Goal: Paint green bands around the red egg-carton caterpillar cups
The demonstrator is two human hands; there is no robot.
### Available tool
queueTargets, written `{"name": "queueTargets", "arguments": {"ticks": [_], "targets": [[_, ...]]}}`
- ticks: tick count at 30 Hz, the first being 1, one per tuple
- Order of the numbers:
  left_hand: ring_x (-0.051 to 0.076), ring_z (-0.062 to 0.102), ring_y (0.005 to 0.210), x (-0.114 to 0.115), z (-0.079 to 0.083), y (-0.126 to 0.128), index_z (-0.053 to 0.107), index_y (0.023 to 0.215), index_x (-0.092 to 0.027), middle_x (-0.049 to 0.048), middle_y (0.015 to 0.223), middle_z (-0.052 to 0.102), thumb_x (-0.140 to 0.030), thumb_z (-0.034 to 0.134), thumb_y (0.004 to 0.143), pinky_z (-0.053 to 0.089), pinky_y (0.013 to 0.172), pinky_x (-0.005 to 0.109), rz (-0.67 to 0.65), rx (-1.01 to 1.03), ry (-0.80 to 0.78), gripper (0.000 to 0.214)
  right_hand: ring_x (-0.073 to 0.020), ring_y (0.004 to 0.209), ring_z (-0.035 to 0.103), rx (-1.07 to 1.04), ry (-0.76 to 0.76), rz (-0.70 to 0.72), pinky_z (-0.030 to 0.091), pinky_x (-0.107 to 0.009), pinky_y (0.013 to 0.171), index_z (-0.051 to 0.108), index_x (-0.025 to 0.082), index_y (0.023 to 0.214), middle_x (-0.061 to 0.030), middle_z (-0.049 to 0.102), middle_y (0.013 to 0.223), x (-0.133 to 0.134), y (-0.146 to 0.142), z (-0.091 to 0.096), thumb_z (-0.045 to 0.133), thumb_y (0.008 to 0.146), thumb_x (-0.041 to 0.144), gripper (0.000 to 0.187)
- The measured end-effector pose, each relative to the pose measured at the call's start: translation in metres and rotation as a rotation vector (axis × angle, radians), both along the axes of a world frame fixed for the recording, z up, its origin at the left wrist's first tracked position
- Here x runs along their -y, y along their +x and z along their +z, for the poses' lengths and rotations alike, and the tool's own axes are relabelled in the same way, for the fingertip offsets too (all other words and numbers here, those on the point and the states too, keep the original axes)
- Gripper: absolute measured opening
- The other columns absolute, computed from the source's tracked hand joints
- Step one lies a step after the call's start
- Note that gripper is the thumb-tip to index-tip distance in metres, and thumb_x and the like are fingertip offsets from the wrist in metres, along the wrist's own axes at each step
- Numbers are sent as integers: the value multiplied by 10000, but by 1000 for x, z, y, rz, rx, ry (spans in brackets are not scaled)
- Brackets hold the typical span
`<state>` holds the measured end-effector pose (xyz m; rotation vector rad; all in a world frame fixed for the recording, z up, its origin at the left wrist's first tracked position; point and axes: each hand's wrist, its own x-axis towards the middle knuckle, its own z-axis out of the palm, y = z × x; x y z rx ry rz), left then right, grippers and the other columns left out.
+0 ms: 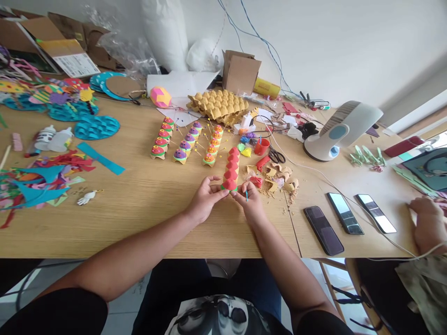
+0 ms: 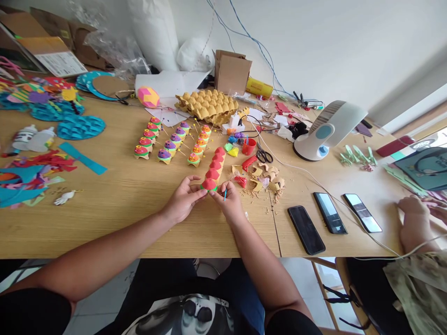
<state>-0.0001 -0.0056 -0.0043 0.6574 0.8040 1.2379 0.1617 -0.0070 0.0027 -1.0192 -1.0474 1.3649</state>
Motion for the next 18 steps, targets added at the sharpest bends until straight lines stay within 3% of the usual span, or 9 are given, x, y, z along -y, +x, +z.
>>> {"name": "queueTargets", "arguments": {"ticks": [8, 12, 18], "targets": [[140, 731, 772, 1, 1, 0, 556, 1126, -200, 14, 850, 787, -189, 967, 665, 538, 759, 244, -35, 42, -27, 617, -113, 660, 412, 46, 10, -13, 357, -248, 619, 413, 250, 776, 70, 493, 726, 3, -1, 5, 919, 691, 415, 539], [154, 756, 843, 1, 1, -1, 557, 1185, -207, 33, 947, 802, -175, 916, 746, 565, 800, 255, -86, 130, -65, 568, -108, 630, 375, 48, 0, -56, 327, -244, 583, 409, 254, 780, 77, 469, 706, 3, 0, 6, 899, 710, 407, 519], [140, 767, 824, -1, 2, -2, 552, 1184, -211, 16, 914, 798, -135, 859, 799, 588, 790, 235, -81, 158, -77, 498, -94, 607, 368, 31, -14, -60, 310, -238, 576, 410, 248, 778, 84, 467, 694, 2, 1, 3, 890, 722, 394, 505]]}}
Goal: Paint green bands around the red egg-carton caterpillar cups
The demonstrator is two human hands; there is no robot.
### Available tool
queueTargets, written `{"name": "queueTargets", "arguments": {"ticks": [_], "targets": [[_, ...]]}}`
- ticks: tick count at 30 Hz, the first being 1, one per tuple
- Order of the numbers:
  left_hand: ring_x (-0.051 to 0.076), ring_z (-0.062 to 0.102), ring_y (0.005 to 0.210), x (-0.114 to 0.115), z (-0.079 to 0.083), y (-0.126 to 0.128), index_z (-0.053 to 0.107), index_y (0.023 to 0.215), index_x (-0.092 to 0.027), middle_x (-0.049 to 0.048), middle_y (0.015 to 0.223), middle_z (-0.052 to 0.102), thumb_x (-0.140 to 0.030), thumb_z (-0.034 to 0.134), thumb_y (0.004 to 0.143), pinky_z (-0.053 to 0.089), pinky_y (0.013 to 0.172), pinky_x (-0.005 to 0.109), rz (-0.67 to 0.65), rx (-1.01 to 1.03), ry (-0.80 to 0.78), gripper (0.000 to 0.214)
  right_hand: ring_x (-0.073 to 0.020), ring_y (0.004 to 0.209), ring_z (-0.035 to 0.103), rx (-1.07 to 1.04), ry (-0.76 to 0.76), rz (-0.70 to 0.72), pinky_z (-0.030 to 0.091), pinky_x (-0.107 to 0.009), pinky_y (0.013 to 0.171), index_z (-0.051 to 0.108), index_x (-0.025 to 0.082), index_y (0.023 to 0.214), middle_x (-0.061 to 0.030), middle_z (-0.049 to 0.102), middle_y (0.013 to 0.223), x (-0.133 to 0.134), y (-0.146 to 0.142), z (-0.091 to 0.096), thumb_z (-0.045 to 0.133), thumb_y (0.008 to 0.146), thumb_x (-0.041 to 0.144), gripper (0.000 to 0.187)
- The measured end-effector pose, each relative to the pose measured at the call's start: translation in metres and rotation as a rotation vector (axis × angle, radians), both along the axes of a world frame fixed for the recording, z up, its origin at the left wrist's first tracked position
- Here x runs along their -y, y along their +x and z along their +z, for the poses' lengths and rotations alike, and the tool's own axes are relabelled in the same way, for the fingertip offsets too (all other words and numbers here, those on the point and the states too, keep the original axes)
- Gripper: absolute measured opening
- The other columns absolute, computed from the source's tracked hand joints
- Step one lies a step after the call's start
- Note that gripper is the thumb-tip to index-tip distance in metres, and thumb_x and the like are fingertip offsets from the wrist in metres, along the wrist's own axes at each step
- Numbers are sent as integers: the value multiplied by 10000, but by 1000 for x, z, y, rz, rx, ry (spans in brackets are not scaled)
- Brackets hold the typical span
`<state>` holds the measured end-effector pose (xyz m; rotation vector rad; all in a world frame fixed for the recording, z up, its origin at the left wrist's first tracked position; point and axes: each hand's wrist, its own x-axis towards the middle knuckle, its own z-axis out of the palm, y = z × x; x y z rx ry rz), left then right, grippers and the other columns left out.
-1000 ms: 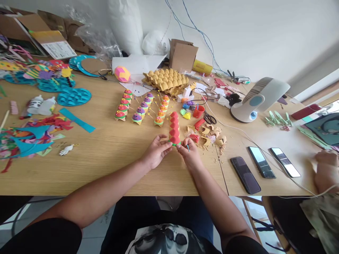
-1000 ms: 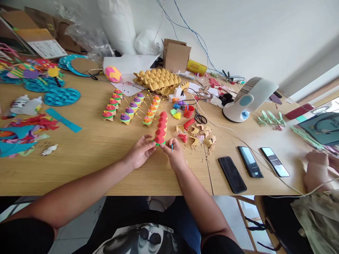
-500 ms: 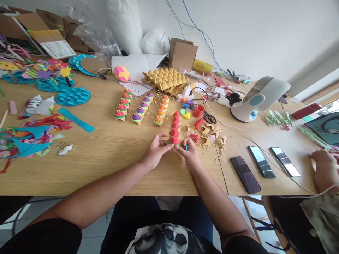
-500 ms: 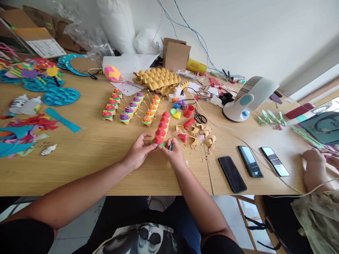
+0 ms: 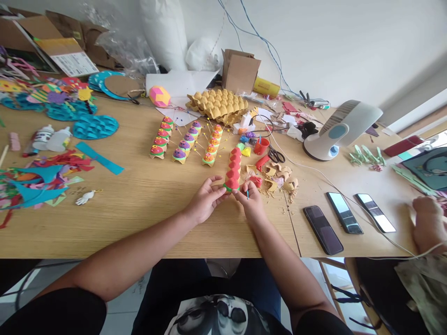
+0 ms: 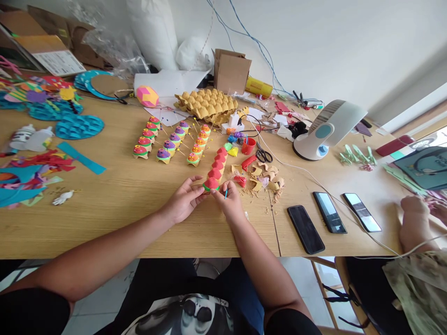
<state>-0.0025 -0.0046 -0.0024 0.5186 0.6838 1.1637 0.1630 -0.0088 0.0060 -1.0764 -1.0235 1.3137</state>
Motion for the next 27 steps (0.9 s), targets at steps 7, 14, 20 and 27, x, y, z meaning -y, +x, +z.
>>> {"name": "queueTargets", "arguments": {"ticks": [7, 14, 20, 27], "targets": [[129, 786, 868, 0, 3, -1, 562, 1174, -214, 14, 942, 797, -25, 794, 795, 599, 789, 191, -34, 60, -30, 483, -110, 678, 535, -27, -37, 9, 430, -255, 685, 435, 244, 786, 74, 540, 725, -2, 3, -2, 898, 705, 493, 532], [130, 785, 865, 0, 1, -1, 583, 1139, -224, -15, 893, 773, 14, 785, 769, 611, 773, 185, -37, 50, -64, 484, -137, 603, 448, -29, 74, -202, 385, -292, 600, 605, 276, 902, 41, 492, 670, -7, 9, -3, 553, 923, 735, 462], [133, 790, 872, -2, 0, -1, 580, 1124, -222, -4, 914, 786, 11, 787, 767, 608, 761, 179, -33, 48, -82, 474, -128, 529, 378, -67, 134, -105, 304, -291, 539, 615, 275, 881, 62, 428, 583, -1, 16, 10, 714, 870, 491, 238], [138, 792, 865, -3, -1, -3, 586, 1127, -210, 24, 928, 801, 3, 787, 771, 607, 782, 192, -34, 46, -82, 461, -130, 539, 507, 60, 101, 144, 359, -283, 567, 640, 263, 910, 48, 595, 594, 5, 15, 13, 791, 833, 501, 292]]}}
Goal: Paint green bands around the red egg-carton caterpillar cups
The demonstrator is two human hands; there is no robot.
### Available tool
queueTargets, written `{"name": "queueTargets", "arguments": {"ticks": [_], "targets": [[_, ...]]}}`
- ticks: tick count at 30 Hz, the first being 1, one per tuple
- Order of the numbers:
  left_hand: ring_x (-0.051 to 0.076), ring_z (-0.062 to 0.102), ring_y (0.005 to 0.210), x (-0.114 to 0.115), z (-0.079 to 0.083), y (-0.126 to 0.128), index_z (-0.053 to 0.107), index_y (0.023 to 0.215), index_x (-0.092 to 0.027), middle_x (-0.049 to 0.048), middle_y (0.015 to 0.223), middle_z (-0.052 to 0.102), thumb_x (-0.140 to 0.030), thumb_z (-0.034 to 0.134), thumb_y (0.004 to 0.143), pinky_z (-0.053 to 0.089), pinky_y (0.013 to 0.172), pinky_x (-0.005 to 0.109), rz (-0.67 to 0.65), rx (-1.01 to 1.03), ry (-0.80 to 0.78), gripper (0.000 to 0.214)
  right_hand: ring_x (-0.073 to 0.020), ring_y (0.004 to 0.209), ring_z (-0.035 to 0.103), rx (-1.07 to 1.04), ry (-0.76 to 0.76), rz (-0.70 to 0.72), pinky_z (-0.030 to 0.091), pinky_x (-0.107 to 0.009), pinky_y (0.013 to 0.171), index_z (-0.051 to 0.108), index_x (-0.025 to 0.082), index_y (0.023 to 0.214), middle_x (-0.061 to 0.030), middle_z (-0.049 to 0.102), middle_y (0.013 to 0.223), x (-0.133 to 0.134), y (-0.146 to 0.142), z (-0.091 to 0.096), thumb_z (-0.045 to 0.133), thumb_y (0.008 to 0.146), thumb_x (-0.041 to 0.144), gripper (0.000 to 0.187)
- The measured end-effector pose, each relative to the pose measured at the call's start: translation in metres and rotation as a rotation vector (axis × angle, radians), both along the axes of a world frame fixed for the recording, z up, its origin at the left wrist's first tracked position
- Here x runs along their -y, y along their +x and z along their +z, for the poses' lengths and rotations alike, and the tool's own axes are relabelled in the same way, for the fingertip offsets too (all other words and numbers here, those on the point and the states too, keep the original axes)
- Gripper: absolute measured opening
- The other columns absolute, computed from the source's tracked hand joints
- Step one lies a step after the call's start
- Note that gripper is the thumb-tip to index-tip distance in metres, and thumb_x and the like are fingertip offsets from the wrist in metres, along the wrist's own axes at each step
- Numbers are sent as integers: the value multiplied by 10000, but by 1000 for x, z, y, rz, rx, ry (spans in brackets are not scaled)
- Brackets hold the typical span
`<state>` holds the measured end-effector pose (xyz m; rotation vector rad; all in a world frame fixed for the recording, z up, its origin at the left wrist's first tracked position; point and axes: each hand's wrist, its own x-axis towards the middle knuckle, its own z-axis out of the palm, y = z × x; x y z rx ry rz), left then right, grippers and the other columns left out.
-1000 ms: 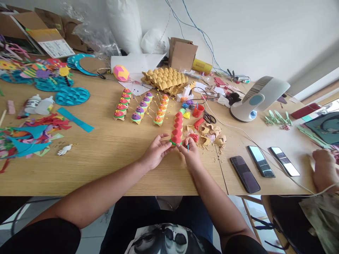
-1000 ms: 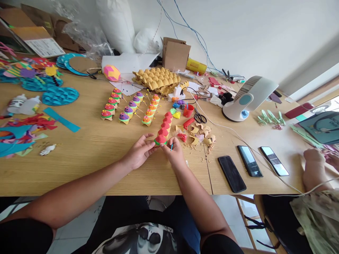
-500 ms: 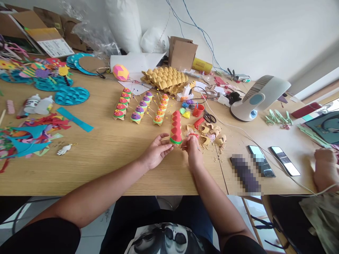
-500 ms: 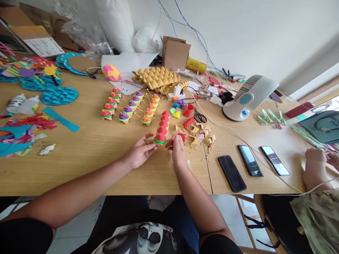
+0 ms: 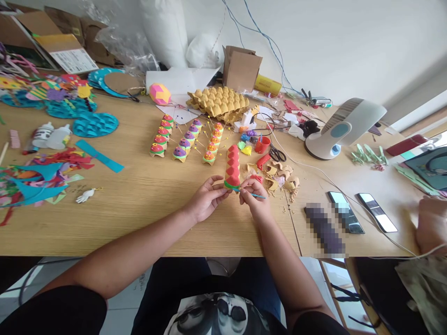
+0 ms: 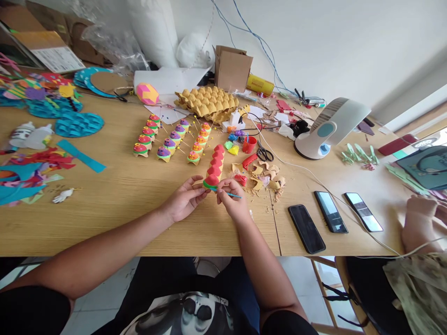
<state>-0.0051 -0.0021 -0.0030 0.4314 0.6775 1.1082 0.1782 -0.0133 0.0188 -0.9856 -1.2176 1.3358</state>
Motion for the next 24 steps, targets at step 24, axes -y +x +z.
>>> {"name": "queueTargets", "arguments": {"ticks": [24], "targets": [[118, 782, 848, 1, 3, 2, 597, 1089, -203, 20, 968, 805, 33, 751, 788, 604, 786, 186, -5, 26, -4, 412, -171, 676, 481, 372, 259, -170, 408, -349, 699, 666, 260, 722, -5, 598, 721, -1, -4, 0, 812, 845, 362, 216]]}}
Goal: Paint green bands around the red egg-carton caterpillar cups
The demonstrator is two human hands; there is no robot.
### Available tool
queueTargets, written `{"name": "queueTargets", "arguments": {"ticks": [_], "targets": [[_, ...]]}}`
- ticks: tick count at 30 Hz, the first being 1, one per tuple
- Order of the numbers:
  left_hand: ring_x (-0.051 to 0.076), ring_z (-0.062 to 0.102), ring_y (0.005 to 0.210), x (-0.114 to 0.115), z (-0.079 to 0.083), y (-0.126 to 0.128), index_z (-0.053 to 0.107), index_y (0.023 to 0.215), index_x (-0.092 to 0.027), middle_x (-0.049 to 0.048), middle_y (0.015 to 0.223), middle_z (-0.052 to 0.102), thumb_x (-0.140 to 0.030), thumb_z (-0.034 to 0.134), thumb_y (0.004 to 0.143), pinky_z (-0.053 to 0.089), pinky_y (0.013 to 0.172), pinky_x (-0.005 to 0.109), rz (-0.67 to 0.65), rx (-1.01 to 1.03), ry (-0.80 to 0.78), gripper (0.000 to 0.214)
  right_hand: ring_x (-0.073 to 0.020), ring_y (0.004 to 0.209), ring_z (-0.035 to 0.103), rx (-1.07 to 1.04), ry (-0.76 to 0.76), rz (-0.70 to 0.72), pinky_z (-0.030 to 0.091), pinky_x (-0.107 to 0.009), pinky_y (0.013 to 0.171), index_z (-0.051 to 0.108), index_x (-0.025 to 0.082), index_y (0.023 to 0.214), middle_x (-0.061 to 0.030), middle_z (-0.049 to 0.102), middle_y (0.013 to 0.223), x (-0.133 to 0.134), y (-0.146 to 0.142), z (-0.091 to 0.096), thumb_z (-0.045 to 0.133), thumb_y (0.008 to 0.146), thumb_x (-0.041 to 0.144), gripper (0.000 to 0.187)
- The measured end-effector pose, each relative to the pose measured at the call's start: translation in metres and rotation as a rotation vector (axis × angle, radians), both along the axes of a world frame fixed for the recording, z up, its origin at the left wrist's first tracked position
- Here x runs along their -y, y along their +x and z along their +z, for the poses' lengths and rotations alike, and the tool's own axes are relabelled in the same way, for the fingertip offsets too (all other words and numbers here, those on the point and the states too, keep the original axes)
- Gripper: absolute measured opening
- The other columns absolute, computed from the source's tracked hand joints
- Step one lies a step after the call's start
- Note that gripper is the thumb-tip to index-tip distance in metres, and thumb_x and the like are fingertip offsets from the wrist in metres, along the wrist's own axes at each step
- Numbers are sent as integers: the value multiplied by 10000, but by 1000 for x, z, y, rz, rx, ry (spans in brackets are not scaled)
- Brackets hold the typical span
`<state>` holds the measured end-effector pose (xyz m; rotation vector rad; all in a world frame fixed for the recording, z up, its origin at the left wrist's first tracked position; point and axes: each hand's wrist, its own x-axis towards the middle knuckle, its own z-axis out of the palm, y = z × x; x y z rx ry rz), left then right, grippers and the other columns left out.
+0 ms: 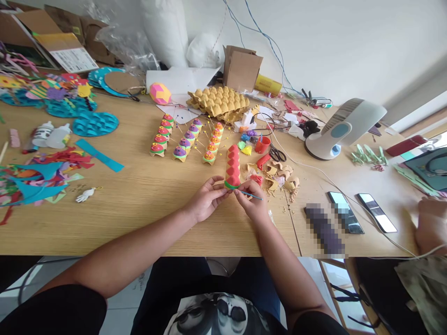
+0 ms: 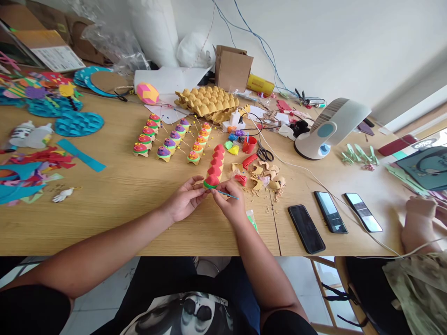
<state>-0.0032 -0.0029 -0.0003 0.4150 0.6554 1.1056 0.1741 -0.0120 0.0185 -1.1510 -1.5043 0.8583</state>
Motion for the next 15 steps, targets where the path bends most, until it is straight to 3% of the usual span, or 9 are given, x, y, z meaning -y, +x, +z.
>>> {"name": "queueTargets", "arguments": {"ticks": [15], "targets": [[112, 785, 825, 1, 1, 1, 593, 1084, -193, 8, 930, 804, 42, 760, 787, 610, 780, 177, -20, -7, -20, 414, -173, 738, 513, 186, 241, -60, 429, -337, 703, 588, 229, 740, -9, 584, 767, -3, 1, -8, 708, 899, 264, 203]]}}
